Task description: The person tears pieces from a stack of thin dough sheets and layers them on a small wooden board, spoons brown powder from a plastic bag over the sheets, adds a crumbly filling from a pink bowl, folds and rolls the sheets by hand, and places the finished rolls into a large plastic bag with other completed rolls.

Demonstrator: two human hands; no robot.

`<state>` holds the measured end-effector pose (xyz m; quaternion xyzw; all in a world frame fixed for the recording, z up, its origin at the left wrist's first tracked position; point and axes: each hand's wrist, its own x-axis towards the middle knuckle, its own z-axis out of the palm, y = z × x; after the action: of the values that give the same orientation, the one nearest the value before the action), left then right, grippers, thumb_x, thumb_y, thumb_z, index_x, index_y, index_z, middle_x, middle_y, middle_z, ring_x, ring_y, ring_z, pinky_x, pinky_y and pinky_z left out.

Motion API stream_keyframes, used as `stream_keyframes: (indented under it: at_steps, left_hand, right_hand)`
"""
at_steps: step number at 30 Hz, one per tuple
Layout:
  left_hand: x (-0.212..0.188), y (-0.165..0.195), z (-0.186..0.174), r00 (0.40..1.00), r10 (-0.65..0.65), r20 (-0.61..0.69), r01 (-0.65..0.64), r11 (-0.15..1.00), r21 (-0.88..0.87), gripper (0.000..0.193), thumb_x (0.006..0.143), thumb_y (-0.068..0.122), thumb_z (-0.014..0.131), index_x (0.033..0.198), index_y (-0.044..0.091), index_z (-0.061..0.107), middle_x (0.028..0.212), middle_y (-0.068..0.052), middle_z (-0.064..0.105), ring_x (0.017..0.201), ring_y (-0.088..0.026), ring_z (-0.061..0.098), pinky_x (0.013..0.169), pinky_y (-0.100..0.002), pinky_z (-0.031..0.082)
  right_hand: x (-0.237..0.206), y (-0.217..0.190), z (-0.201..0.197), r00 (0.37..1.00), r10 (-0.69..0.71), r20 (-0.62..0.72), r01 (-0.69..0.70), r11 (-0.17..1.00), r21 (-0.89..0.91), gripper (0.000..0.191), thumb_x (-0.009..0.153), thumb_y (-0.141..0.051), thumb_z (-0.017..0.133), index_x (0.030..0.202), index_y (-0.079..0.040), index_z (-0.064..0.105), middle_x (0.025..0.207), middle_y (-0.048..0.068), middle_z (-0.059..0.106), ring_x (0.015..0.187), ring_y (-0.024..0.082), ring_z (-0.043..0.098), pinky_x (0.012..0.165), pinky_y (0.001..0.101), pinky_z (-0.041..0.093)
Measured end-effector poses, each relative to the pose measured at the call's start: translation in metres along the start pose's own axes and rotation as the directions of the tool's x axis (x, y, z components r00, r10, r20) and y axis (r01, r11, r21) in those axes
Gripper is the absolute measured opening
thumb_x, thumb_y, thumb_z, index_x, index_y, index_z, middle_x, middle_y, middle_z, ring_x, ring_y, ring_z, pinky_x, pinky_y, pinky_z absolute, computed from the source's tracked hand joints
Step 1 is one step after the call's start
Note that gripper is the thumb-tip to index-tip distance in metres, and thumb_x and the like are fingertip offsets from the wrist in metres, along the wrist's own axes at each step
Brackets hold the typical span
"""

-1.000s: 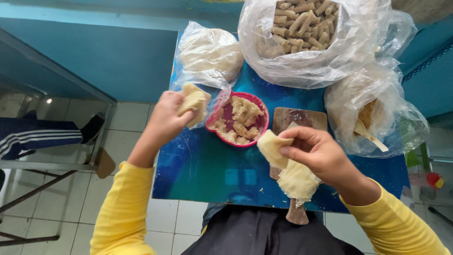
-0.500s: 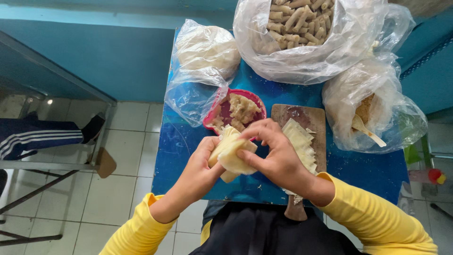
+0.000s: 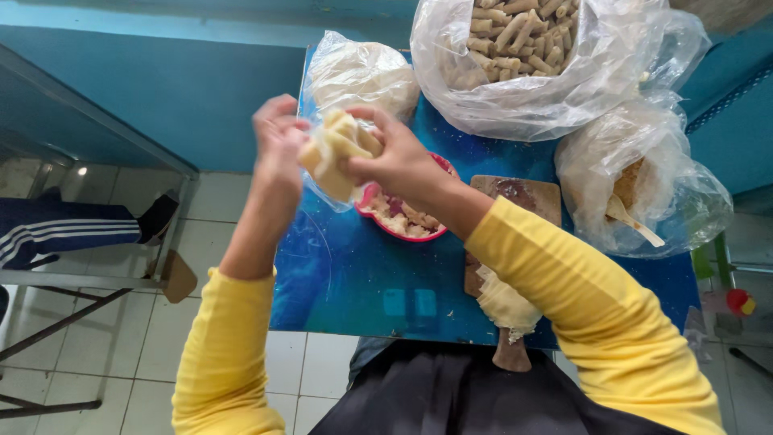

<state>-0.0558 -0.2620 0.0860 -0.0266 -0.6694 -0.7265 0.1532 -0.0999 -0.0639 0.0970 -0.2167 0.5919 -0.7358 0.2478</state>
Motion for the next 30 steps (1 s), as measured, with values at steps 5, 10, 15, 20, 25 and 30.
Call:
stream_keyframes:
  at_steps: [5,10,15,20,25,30]
  left_hand:
    - [0.027,-0.018,-0.031,0.959,0.279,0.042,-0.211,0.612,0.762,0.055,0.098,0.009,0.064,0.150,0.004,0.045,0.133,-0.020,0.057,0.121,-0.033,0.054,0.103,-0.040,0.041]
    - [0.031,-0.021,-0.027,0.993,0.115,0.000,-0.078,0.675,0.733,0.019,0.097,0.009,0.069,0.116,0.008,0.068,0.093,-0.010,0.071,0.083,-0.022,0.071,0.079,-0.034,0.056]
    - [0.010,-0.014,-0.015,0.920,0.375,-0.112,-0.245,0.774,0.584,0.010,0.105,0.001,0.062,0.112,0.005,0.067,0.095,-0.011,0.067,0.075,-0.027,0.065,0.070,-0.039,0.053]
    - [-0.007,-0.010,-0.027,0.906,0.208,0.369,-0.421,0.336,0.843,0.017,0.086,0.000,0.063,0.098,0.007,0.073,0.100,-0.010,0.064,0.101,-0.032,0.060,0.086,-0.045,0.051]
    - [-0.016,-0.010,-0.028,0.978,0.059,0.199,-0.206,0.145,0.968,0.010,0.088,0.008,0.063,0.087,0.010,0.073,0.114,-0.008,0.065,0.113,-0.032,0.057,0.093,-0.049,0.048]
    - [-0.026,-0.023,0.007,0.822,0.422,0.382,-0.542,0.373,0.753,0.034,0.102,0.015,0.058,0.131,-0.001,0.064,0.147,-0.020,0.055,0.139,-0.040,0.048,0.116,-0.054,0.040]
  right_hand:
    - [0.034,0.014,0.016,0.944,-0.317,-0.086,0.257,0.875,-0.410,0.064,0.081,-0.005,0.078,0.131,-0.006,0.038,0.111,0.013,0.062,0.102,0.027,0.069,0.086,0.0372,0.058]
    - [0.042,0.033,0.009,0.802,-0.578,0.152,0.363,0.269,-0.892,0.049,0.080,-0.001,0.071,0.124,-0.010,0.050,0.116,0.018,0.061,0.108,0.044,0.061,0.092,0.0519,0.052]
    - [0.048,0.049,0.012,0.861,-0.478,0.173,0.081,-0.207,-0.975,0.021,0.092,-0.016,0.065,0.113,-0.017,0.063,0.114,0.013,0.064,0.105,0.033,0.063,0.079,0.0501,0.048]
    - [0.022,0.026,0.013,0.907,-0.188,0.377,0.395,0.068,-0.916,0.040,0.081,-0.013,0.067,0.122,-0.014,0.066,0.106,0.011,0.067,0.106,0.033,0.066,0.083,0.0455,0.052]
    - [-0.036,-0.036,-0.039,0.936,-0.203,0.288,0.343,0.337,-0.877,0.039,0.085,-0.008,0.067,0.124,-0.011,0.068,0.107,0.017,0.072,0.099,0.035,0.068,0.082,0.0441,0.053]
    - [-0.082,-0.054,-0.098,0.952,-0.178,0.247,0.271,0.124,-0.955,0.034,0.084,-0.007,0.066,0.115,-0.018,0.073,0.112,0.014,0.067,0.110,0.036,0.061,0.091,0.0457,0.049]
